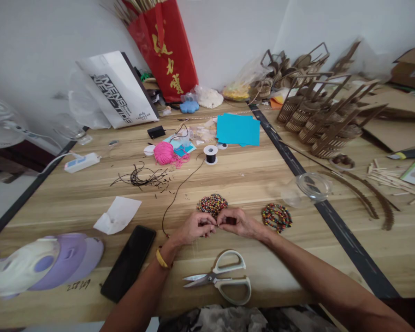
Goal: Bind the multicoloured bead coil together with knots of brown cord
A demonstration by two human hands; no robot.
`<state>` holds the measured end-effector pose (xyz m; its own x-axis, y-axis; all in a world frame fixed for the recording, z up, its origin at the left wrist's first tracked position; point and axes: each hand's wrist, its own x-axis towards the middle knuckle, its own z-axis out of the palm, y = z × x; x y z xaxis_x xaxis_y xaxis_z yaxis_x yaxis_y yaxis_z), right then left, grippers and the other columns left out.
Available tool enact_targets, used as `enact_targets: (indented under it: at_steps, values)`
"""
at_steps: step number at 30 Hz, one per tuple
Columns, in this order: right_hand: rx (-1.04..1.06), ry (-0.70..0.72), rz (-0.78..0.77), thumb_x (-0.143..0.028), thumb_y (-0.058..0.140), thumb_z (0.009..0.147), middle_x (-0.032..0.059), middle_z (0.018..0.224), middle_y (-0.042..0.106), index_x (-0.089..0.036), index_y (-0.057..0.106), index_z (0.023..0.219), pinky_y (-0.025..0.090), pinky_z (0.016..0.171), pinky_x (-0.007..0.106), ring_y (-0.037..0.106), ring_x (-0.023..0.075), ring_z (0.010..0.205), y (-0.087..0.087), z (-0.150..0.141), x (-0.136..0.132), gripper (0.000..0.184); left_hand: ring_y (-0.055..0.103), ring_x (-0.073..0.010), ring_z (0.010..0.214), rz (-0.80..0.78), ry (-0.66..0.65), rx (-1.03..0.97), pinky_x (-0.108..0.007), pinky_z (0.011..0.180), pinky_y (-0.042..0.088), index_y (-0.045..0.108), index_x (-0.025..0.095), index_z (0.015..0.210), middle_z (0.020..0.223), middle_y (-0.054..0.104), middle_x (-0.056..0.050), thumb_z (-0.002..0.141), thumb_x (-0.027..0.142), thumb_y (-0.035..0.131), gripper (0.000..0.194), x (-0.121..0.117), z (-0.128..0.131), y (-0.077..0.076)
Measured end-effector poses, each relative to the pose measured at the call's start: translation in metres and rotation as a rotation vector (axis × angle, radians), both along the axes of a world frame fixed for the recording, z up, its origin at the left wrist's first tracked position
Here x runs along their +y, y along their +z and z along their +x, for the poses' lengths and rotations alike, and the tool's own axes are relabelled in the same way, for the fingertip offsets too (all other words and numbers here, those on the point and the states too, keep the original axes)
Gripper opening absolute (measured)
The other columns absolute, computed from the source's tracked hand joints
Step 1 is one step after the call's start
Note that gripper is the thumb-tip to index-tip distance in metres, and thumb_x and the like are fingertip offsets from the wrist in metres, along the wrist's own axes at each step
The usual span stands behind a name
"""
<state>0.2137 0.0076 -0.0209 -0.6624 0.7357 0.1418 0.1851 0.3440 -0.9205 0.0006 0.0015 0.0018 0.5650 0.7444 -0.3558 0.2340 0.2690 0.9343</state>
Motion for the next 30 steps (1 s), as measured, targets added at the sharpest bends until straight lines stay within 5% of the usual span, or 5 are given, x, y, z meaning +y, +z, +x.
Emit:
enact_targets:
  at_steps: [30]
  values:
    - [-0.020,-0.003,-0.043,-0.024,0.061,0.085,0.0026,0.076,0.063,-0.014,0.065,0.089,0.041,0.056,0.020,0.052,0.0113,0.062,0.0037,0.0004,-0.0014,0.012,0.056,-0.0078,0.050,0.029,0.015,0.004,-0.019,0.050,0.045,0.056,0.013,0.078,0.068,0.068,-0.003,0.073,0.040,0.071,0.031,-0.0016,0.0011,-0.0040]
